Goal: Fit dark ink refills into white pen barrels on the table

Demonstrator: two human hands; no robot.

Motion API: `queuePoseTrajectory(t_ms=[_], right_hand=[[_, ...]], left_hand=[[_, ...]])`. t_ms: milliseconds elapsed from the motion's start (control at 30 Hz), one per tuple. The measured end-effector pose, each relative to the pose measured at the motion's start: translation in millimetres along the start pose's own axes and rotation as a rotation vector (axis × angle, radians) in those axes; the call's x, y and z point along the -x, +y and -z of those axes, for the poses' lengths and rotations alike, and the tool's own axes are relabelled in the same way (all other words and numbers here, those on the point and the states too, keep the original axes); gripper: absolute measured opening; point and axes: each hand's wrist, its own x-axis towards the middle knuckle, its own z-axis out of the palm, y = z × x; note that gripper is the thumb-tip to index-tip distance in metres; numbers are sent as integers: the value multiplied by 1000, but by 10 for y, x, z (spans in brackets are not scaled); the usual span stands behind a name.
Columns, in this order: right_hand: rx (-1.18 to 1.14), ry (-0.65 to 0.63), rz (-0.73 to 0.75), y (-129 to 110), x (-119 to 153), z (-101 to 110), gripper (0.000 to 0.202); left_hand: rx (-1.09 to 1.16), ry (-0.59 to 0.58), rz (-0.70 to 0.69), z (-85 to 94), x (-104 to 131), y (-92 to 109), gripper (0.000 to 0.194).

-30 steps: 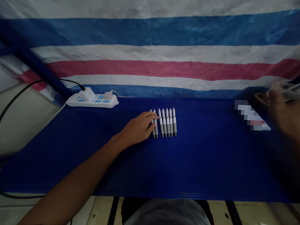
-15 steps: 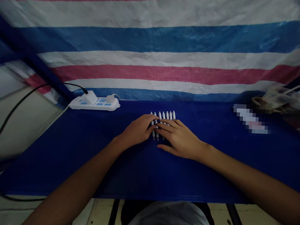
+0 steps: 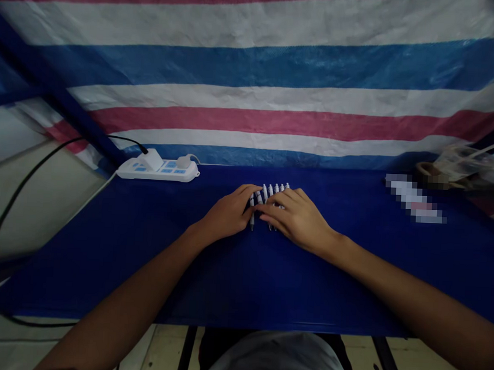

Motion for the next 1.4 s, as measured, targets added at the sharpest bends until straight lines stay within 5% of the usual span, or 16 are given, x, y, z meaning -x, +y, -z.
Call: queuePoseTrajectory(t_ms=[167, 300, 400, 467, 533, 700, 867, 1033, 1167, 1400], right_hand=[[-376, 188, -298, 32, -19, 217, 28], [-545, 300, -387, 3, 38, 391, 23], [-746, 265, -422, -17, 91, 438, 20], [-867, 189, -465, -25, 114, 435, 19], [-921, 55, -525, -28, 123, 430, 24], [-852, -307, -485, 11, 136, 455, 53], [-531, -345, -227, 122, 203, 460, 37], [-480, -254, -211, 158, 230, 459, 33], [-574, -131, -288, 127, 228, 401, 19], [-505, -57, -359, 118, 257, 293, 25]], left_hand=[[16, 42, -31, -58, -9, -33, 50], [-37, 222, -127, -45, -7, 25, 60], [-101, 339, -281, 18, 4, 129, 46], [-177, 315, -366, 50, 12, 191, 30], [-262, 282, -393, 65, 21, 235, 34], [-281, -4, -351, 134, 59, 318, 38], [-101, -338, -210, 252, 76, 386, 38], [44, -255, -172, 213, 64, 396, 27], [-42, -172, -142, 155, 55, 392, 25], [-149, -85, -162, 63, 49, 336, 33]])
